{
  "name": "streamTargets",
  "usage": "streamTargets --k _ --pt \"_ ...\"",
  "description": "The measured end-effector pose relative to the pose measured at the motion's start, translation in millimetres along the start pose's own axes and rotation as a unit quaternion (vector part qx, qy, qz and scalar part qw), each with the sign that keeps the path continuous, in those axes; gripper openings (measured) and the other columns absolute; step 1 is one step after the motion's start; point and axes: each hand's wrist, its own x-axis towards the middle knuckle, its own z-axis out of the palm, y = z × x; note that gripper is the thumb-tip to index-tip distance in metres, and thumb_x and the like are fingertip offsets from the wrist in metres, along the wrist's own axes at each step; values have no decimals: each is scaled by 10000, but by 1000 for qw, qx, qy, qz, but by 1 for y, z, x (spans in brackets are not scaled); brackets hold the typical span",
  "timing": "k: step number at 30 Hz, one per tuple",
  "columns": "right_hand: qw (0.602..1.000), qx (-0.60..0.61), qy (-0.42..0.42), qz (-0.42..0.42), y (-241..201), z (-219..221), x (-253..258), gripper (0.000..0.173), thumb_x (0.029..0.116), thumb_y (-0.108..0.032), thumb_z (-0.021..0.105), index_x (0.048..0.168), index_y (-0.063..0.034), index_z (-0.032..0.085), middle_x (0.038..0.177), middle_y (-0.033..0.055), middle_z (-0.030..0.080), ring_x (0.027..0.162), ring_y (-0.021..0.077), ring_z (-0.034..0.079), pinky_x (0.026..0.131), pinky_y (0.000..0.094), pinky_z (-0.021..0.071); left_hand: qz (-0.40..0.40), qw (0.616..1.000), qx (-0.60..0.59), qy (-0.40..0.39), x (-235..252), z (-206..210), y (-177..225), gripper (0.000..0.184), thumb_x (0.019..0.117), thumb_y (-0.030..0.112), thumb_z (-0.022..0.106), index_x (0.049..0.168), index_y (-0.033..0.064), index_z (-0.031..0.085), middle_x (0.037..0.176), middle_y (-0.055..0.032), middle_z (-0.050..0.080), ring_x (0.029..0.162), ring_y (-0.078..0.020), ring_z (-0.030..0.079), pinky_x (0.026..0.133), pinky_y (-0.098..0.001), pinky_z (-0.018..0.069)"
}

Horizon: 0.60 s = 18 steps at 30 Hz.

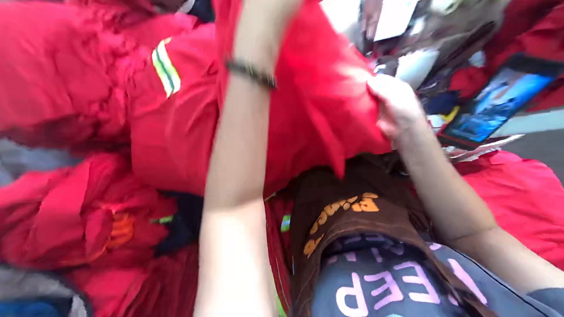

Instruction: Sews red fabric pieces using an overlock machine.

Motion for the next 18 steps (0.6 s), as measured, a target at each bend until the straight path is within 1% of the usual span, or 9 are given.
streamTargets --k 1,2,3,5,7,11,14,16,18 --pt "999 28 -18 29 4 -6 1 193 1064 -175 526 1170 -69 647 997 42 719 912 141 701 816 348 609 70 997 -14 3 -2 25 16 273 1028 163 539 1107 -51 690 1025 -218 695 986 -316 674 913 -491 525" --pt "997 44 -29 51 9 -14 2 219 1075 -192 501 1200 -72 635 1008 41 717 913 135 700 816 338 607 108 994 -12 6 -21 52 27 284 1042 158 514 1148 -39 688 1079 -218 702 1048 -341 678 962 -500 520" --pt "996 47 -26 68 14 -19 3 207 1083 -195 485 1179 -76 624 978 31 715 881 123 700 790 317 606 125 992 -11 4 -47 78 34 277 1041 135 513 1189 -20 689 1140 -209 704 1103 -347 674 998 -495 517" --pt "995 37 -6 91 22 -30 5 181 1075 -167 508 1148 -57 631 935 36 712 837 116 698 757 301 602 136 991 -5 3 -96 119 36 303 1043 102 527 1301 1 651 1340 -184 651 1293 -341 595 1135 -486 433" --pt "995 11 -13 94 24 -38 6 133 1041 -107 548 1109 -38 640 911 44 711 815 116 695 752 304 602 140 990 1 25 -107 148 33 367 1054 128 516 1389 8 606 1485 -168 561 1433 -339 474 1217 -518 325" --pt "997 -4 -22 76 25 -46 13 90 984 -34 619 1065 -13 652 880 74 730 766 136 717 703 313 618 148 989 -3 13 -85 163 28 404 1069 163 479 1434 18 574 1532 -138 523 1482 -320 409 1243 -527 261" --pt "998 -21 -8 62 27 -45 18 42 975 -29 635 1012 -17 648 855 62 717 748 128 702 685 301 602 140 989 35 38 -49 177 17 386 1077 227 434 1328 61 676 1439 -90 622 1401 -252 528 1207 -474 342" --pt "998 -48 -7 26 32 -46 19 21 955 -30 654 938 -39 647 787 26 697 689 102 681 644 280 588 127 991 32 1 -37 173 17 408 1082 247 410 1359 80 659 1469 -74 599 1419 -236 507 1217 -462 322" --pt "998 -62 -9 -3 38 -50 18 12 940 -21 664 946 -32 666 791 17 698 699 100 681 658 287 594 137 990 -21 -35 -32 163 11 403 1079 237 432 1370 60 648 1477 -86 590 1426 -237 499 1227 -454 308"
